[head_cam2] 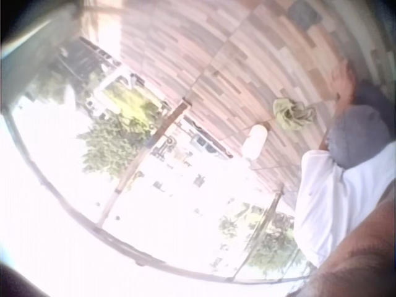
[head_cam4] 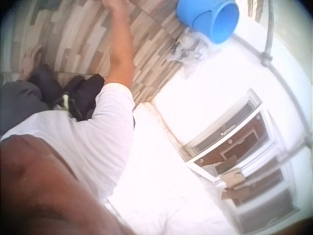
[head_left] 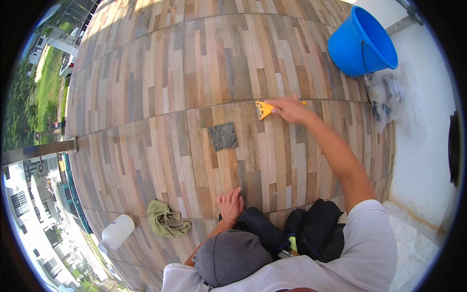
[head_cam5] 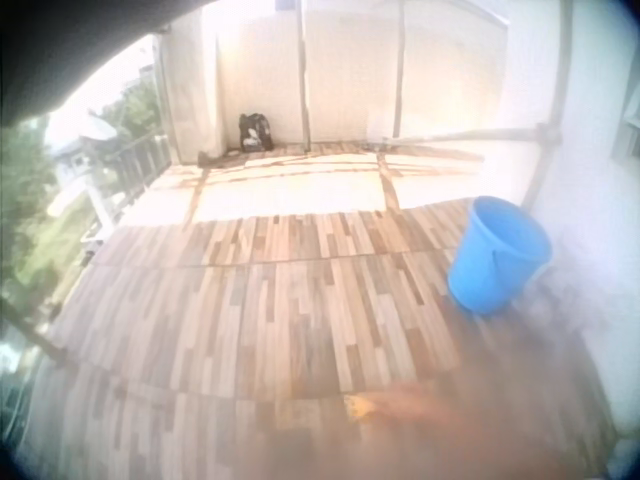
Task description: The person sits on a tiled floor and uses a yellow scraper to clean the grout lines between tiles. They occasionally pour liquid from a white bottle onto the floor and use a green cloth to wipe the area.
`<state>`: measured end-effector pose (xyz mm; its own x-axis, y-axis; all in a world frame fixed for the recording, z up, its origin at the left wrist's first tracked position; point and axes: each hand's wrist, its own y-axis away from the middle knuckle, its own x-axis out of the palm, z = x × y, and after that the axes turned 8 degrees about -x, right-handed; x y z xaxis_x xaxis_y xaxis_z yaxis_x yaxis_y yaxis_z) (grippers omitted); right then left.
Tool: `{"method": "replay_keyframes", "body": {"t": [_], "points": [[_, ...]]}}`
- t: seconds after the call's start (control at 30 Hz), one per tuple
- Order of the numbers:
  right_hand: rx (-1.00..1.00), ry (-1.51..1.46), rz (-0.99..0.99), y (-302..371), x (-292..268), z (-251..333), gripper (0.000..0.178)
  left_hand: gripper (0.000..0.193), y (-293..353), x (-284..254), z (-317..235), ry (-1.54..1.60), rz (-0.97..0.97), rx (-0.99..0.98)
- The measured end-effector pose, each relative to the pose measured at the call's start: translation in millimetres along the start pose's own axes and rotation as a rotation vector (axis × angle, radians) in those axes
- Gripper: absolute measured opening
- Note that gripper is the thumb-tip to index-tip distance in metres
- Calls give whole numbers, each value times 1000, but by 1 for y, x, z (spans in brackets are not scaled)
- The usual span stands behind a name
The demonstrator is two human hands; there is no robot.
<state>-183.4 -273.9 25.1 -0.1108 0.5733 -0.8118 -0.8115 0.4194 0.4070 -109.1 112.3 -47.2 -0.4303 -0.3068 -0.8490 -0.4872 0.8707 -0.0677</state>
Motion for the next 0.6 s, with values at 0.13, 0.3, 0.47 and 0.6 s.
{"method": "replay_keyframes", "body": {"t": [0.13, 0.3, 0.47, 0.6], "points": [[-18, 49, 55, -12, -4, 11, 34, 40, -3, -2, 2, 16, -5, -16], [70, 51, 96, 1, -17, 6, 34, 40, 2, -1, 3, -10, -23, -22], [-6, 41, 75, -24, -8, 32, 34, 40, -1, -1, 3, 3, -19, 3], [25, 48, 95, -15, -19, 15, 35, 41, 4, 0, 5, 12, -25, -18]]}}
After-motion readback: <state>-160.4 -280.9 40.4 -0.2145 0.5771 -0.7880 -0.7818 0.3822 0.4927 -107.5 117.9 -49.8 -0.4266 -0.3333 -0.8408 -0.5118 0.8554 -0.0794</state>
